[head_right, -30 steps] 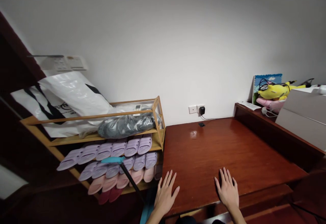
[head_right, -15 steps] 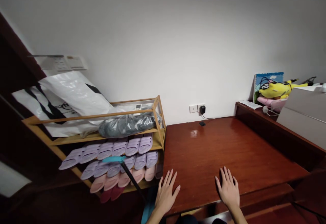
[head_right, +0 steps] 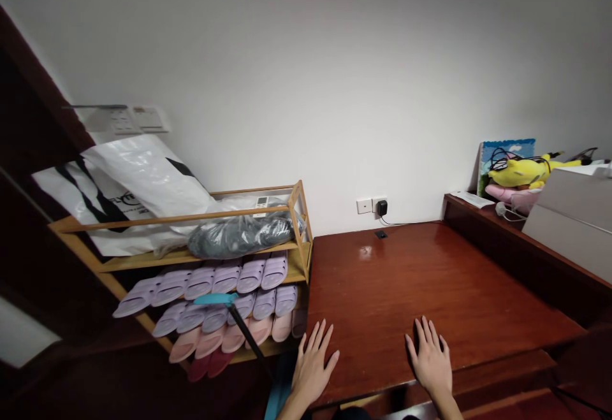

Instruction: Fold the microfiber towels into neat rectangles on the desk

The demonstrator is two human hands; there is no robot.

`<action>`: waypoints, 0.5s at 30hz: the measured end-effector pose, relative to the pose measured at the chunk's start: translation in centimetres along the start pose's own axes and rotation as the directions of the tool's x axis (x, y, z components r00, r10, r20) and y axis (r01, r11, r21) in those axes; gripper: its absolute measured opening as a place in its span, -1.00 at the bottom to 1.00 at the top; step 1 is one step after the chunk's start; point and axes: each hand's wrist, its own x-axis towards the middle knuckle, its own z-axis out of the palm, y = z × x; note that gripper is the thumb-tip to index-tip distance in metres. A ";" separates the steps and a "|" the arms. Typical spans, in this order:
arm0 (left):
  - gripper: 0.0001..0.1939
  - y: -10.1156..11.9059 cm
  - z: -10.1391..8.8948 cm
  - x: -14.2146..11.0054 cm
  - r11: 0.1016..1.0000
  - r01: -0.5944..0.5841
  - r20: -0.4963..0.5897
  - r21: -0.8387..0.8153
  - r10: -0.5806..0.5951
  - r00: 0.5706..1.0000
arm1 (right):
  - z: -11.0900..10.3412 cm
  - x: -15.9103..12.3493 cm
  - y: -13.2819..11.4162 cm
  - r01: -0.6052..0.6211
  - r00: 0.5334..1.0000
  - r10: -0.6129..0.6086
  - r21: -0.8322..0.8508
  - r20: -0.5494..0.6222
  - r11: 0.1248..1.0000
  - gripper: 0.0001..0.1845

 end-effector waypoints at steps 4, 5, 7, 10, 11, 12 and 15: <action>-0.41 0.0 0.1 0.0 1.000 0.003 0.005 0.002 -0.003 1.000 | -0.2 0.0 -0.1 0.000 1.000 0.000 0.002 -0.006 1.000 -0.22; -0.42 0.0 0.1 0.0 1.000 0.006 0.006 0.004 -0.006 1.000 | -0.2 0.0 -0.1 0.002 1.000 -0.002 0.005 -0.010 1.000 -0.22; -0.41 0.1 0.0 0.0 1.000 0.014 0.009 0.012 -0.014 1.000 | -0.1 -0.1 0.0 0.005 1.000 -0.004 0.011 -0.015 1.000 -0.22; -0.41 0.1 0.0 0.0 1.000 0.021 0.017 0.021 -0.021 1.000 | 0.1 -0.1 0.0 0.005 1.000 -0.004 0.012 -0.017 1.000 -0.22; -0.41 0.1 -0.1 0.0 1.000 0.020 0.020 0.021 -0.020 1.000 | 0.1 -0.1 0.0 0.004 1.000 -0.004 0.011 -0.018 1.000 -0.22; -0.41 0.1 -0.1 0.0 1.000 0.019 0.020 0.019 -0.020 1.000 | 0.1 -0.1 0.0 0.004 1.000 -0.004 0.009 -0.018 1.000 -0.22; -0.41 0.1 0.0 0.0 1.000 0.015 0.013 0.012 -0.015 1.000 | 0.1 0.0 0.0 0.002 1.000 -0.002 0.008 -0.022 1.000 -0.22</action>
